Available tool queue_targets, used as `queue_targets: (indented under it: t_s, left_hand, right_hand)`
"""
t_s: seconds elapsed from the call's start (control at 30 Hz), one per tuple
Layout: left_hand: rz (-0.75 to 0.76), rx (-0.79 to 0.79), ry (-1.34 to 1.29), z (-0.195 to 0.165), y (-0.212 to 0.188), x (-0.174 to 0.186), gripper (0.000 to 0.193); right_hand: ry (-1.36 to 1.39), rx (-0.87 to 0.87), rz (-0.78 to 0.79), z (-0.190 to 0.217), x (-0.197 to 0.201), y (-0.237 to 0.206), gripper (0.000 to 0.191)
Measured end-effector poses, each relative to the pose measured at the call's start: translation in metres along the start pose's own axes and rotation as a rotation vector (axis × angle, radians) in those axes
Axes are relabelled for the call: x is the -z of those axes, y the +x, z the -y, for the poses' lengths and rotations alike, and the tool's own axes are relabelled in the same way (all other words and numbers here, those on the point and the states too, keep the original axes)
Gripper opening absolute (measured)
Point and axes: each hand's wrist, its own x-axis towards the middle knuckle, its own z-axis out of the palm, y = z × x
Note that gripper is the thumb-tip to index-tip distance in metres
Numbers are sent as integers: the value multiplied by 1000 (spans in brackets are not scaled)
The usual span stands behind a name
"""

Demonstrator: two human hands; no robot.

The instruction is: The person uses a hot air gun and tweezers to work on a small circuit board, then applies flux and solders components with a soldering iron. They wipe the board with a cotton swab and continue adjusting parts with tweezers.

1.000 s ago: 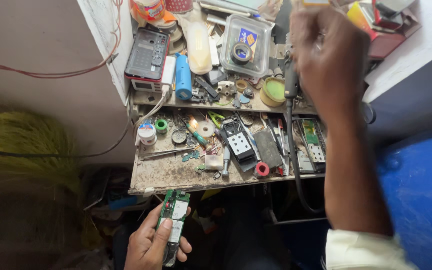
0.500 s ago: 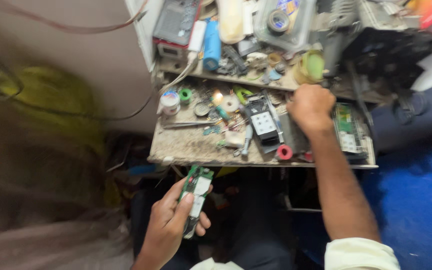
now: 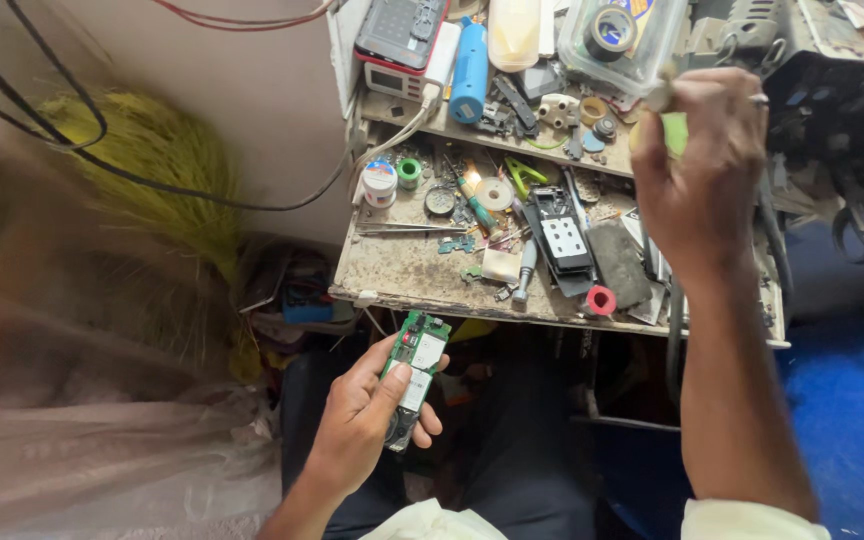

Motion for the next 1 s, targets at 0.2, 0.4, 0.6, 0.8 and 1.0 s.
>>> queue_targets:
  t_s: [0.2,0.4,0.6,0.8,1.0]
  left_hand:
    - [-6,-3,29,0,-4,-1,47]
    - [19,31,97,3,-15,-3,43]
    - [-3,-15,136,1,-18,-3,42]
    - [32,31,244,-2,-20,-4,42]
    - [-3,26,196,-6,-23,-5,45]
  right_hand:
    - [622,39,110,85,18,-78,19]
    - [1077,-648,531,140,12,-136,10]
    - [1021,-490,579,137,2,-129,10]
    - [1139,-598,591,141,4,-130,13]
    - [1123,-630,587,129,9,-129,13]
